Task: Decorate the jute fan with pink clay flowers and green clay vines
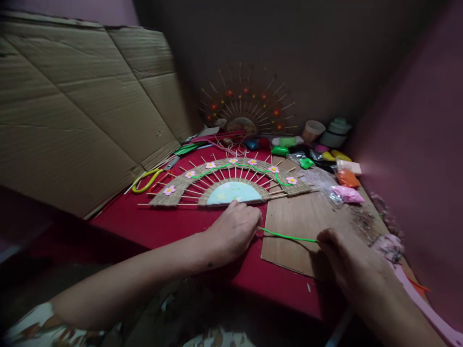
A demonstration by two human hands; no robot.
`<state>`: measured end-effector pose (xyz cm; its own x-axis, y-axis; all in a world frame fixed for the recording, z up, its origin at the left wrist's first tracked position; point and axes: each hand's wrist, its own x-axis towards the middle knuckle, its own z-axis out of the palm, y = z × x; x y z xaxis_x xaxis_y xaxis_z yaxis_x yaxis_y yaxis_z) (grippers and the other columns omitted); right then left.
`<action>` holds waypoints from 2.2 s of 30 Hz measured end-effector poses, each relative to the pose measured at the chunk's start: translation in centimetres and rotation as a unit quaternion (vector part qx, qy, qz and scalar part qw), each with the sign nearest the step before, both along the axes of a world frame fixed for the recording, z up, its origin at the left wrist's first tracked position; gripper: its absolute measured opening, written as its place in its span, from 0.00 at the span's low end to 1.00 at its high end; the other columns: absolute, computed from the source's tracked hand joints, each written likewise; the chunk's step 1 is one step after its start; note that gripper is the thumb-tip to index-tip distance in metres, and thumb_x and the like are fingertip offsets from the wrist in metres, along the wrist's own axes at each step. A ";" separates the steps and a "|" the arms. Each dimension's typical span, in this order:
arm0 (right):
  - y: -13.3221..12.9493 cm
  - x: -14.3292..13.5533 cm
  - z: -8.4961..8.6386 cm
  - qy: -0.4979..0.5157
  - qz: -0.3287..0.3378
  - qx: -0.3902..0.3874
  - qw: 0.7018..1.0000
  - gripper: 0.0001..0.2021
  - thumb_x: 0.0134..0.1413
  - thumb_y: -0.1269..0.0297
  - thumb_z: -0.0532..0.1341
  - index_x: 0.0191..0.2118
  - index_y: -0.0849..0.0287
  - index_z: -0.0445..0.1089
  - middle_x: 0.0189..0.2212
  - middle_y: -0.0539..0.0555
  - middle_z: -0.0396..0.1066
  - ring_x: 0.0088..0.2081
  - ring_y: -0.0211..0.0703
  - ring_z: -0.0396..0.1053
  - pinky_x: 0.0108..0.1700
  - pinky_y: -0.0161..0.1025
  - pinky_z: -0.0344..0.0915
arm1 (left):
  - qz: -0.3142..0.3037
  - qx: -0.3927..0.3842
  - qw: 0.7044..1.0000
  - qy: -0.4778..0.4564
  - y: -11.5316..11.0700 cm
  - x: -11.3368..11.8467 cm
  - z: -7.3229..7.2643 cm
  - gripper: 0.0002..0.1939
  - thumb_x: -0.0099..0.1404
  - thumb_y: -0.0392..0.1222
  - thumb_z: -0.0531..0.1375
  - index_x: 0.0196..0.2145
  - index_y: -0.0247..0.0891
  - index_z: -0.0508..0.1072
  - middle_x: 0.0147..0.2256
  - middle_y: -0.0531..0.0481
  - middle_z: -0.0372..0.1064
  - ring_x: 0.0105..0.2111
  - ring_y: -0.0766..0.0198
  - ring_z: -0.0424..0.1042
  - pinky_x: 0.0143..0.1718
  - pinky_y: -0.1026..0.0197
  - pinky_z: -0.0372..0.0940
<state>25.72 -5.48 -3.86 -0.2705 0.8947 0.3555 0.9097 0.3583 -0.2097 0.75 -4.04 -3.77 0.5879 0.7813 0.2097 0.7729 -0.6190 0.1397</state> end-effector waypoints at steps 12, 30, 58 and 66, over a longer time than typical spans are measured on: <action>3.3 -9.6 6.4 0.067 0.192 -0.152 0.967 0.10 0.55 0.56 0.54 0.33 0.51 0.71 0.31 0.52 0.75 0.31 0.45 0.70 0.32 0.41 0.65 | 0.057 0.009 0.984 -0.166 -3.0 -9.0 2.3 0.07 0.66 0.31 0.52 0.38 0.32 0.69 0.35 0.44 0.70 0.36 0.61 0.67 0.39 0.58 0.63; 12.2 -24.6 7.2 0.089 0.347 -0.215 0.909 0.04 0.47 0.69 0.59 0.30 0.60 0.71 0.26 0.51 0.72 0.29 0.39 0.68 0.31 0.37 0.62 | 0.254 0.035 0.946 -0.198 -2.4 -18.9 1.3 0.08 0.64 0.37 0.53 0.33 0.35 0.72 0.35 0.47 0.68 0.39 0.59 0.65 0.44 0.55 0.61; 13.9 -28.7 2.9 0.060 0.409 -0.157 0.897 0.09 0.47 0.78 0.61 0.32 0.60 0.75 0.30 0.51 0.75 0.33 0.37 0.71 0.38 0.36 0.64 | 0.253 0.012 0.941 -0.223 -5.1 -19.9 1.7 0.08 0.66 0.38 0.52 0.35 0.39 0.71 0.37 0.49 0.69 0.41 0.60 0.66 0.43 0.57 0.60; 14.3 -28.5 1.8 -0.024 0.483 -0.031 0.875 0.12 0.51 0.79 0.54 0.32 0.59 0.73 0.31 0.54 0.72 0.35 0.39 0.65 0.38 0.37 0.61 | 0.242 -0.035 0.935 -0.256 -5.4 -19.5 1.9 0.08 0.66 0.38 0.53 0.37 0.41 0.72 0.39 0.50 0.69 0.42 0.60 0.65 0.45 0.56 0.59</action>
